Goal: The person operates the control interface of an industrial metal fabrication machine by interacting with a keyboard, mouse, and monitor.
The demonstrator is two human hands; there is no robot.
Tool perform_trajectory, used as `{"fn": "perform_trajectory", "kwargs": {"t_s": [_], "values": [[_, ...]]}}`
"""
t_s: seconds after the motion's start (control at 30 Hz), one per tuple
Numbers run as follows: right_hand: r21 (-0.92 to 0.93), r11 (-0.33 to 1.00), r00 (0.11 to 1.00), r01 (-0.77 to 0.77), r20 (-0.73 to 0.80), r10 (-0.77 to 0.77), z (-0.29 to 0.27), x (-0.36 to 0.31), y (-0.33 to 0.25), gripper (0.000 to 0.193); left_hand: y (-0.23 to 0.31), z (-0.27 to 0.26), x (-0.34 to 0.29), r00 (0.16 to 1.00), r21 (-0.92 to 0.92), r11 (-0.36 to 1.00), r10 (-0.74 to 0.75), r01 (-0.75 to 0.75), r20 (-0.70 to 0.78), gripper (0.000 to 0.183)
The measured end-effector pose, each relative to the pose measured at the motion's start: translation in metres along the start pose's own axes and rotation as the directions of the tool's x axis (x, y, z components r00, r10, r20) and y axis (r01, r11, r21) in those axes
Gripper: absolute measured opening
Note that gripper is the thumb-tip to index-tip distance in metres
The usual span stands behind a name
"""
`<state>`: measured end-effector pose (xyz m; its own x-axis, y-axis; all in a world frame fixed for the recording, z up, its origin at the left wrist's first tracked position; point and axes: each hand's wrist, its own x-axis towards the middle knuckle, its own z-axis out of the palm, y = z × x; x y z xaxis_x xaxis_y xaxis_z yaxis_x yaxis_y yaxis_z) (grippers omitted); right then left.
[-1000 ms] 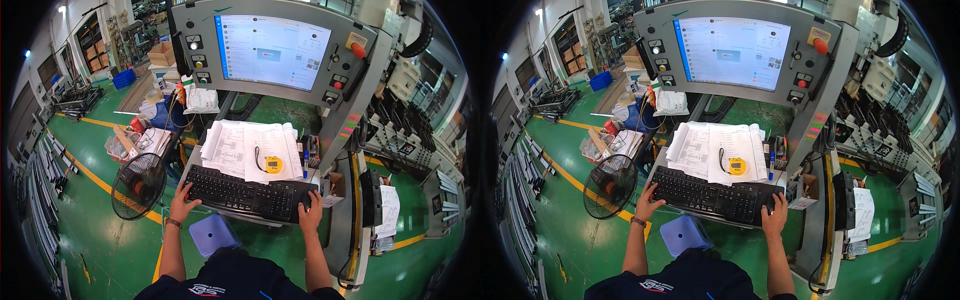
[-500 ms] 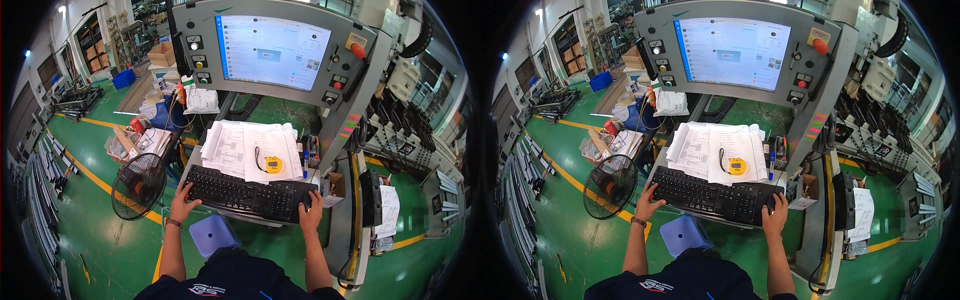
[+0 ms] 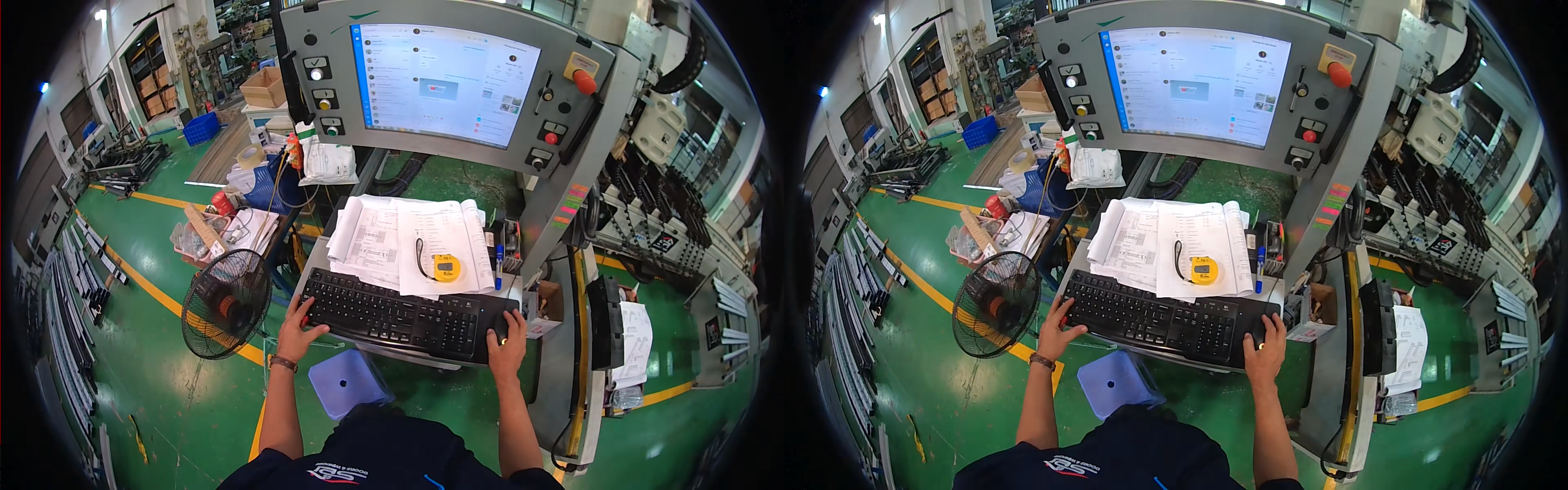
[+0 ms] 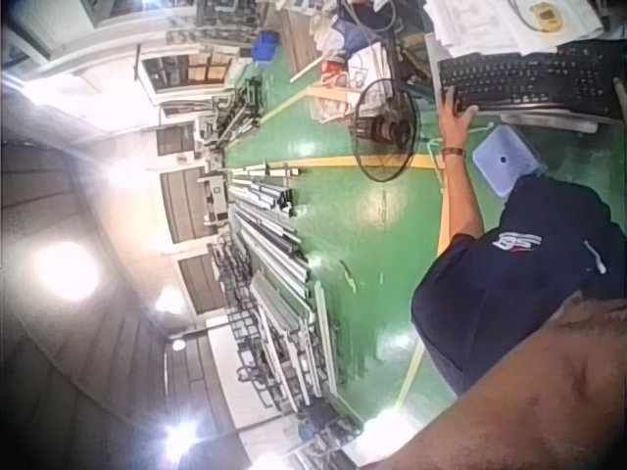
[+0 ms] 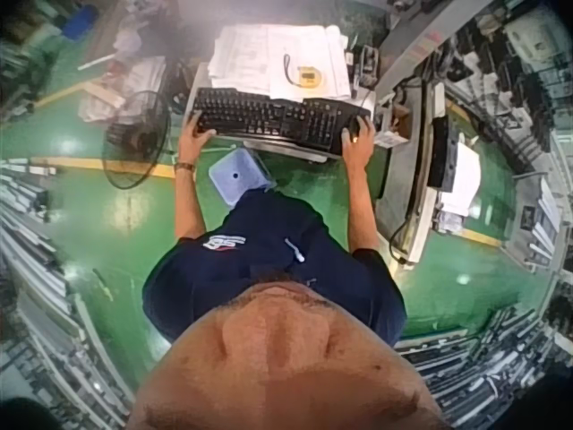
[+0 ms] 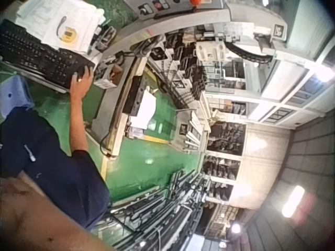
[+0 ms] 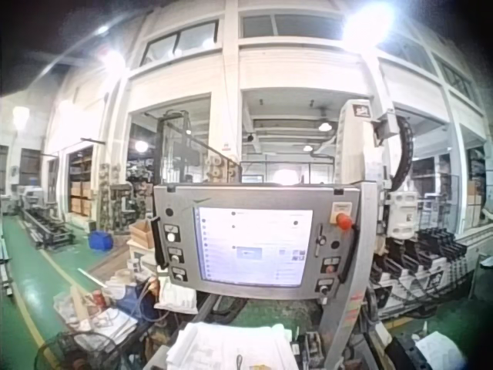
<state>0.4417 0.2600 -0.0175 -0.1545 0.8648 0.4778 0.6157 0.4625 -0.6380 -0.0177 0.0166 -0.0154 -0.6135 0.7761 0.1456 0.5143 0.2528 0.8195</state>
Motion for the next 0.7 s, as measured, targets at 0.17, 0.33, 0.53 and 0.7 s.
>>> {"fn": "perform_trajectory", "kwargs": {"t_s": [0.17,0.33,0.53,0.7], "values": [[-0.003,1.0,1.0,0.007,-0.005,-0.007,0.001,0.0004,0.001,0.058,0.0005,0.0007,0.0004,1.0,-0.019,1.0,-0.008,0.009,0.002,0.089],[-0.001,1.0,1.0,-0.004,0.002,0.004,0.0012,0.0009,0.0033,0.058,0.0015,0.0016,0.0005,1.0,-0.019,1.0,-0.013,0.013,0.004,0.088],[0.004,1.0,1.0,0.01,0.004,-0.01,0.0014,0.0013,0.0022,0.06,-0.0052,0.0019,0.001,1.0,-0.023,1.0,0.008,-0.008,0.001,0.088],[0.008,0.999,0.999,0.037,0.017,-0.037,-0.0019,0.0017,0.0009,0.068,-0.0052,0.0018,0.0,1.0,-0.021,1.0,0.002,-0.002,0.001,0.088]]}}
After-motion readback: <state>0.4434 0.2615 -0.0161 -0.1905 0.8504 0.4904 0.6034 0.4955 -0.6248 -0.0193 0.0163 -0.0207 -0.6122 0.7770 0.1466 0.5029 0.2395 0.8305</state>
